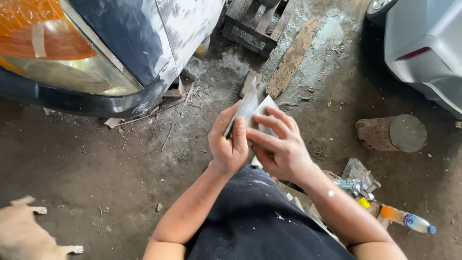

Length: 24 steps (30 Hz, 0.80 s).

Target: The person scoops pink body filler from a can onto a metal putty knife and applies it to a damaged area on a car's front bumper. They then use a sanding block to smooth the filler on the car's surface.

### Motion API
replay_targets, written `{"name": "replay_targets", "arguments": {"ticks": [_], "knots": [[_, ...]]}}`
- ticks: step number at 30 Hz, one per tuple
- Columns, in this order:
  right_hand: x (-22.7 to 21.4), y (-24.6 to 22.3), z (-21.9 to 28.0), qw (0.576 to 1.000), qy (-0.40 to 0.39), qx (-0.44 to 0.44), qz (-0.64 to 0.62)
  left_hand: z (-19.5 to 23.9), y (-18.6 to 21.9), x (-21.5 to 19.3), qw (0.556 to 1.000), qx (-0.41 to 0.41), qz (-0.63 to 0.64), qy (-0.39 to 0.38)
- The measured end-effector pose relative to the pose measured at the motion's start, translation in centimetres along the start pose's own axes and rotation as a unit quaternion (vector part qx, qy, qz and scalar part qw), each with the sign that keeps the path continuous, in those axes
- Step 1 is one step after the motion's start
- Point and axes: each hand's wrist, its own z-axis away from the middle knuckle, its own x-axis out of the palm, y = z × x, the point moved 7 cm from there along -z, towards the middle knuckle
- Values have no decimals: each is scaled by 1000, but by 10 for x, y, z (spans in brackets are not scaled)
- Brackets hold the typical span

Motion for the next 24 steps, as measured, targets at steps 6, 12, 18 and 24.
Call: {"name": "replay_targets", "arguments": {"ticks": [6,12,18,24], "knots": [[14,5,12,998,-37,-41,-27,-15,-4,-23,999,29,-39,7],[-11,19,8,927,28,-42,-372,2,-63,2,898,-370,238,-8],[-5,62,22,990,12,52,-133,13,-88,-19,875,-352,328,44],[1,8,4,999,49,-2,-22,0,1,-4,997,20,40,-63]]}}
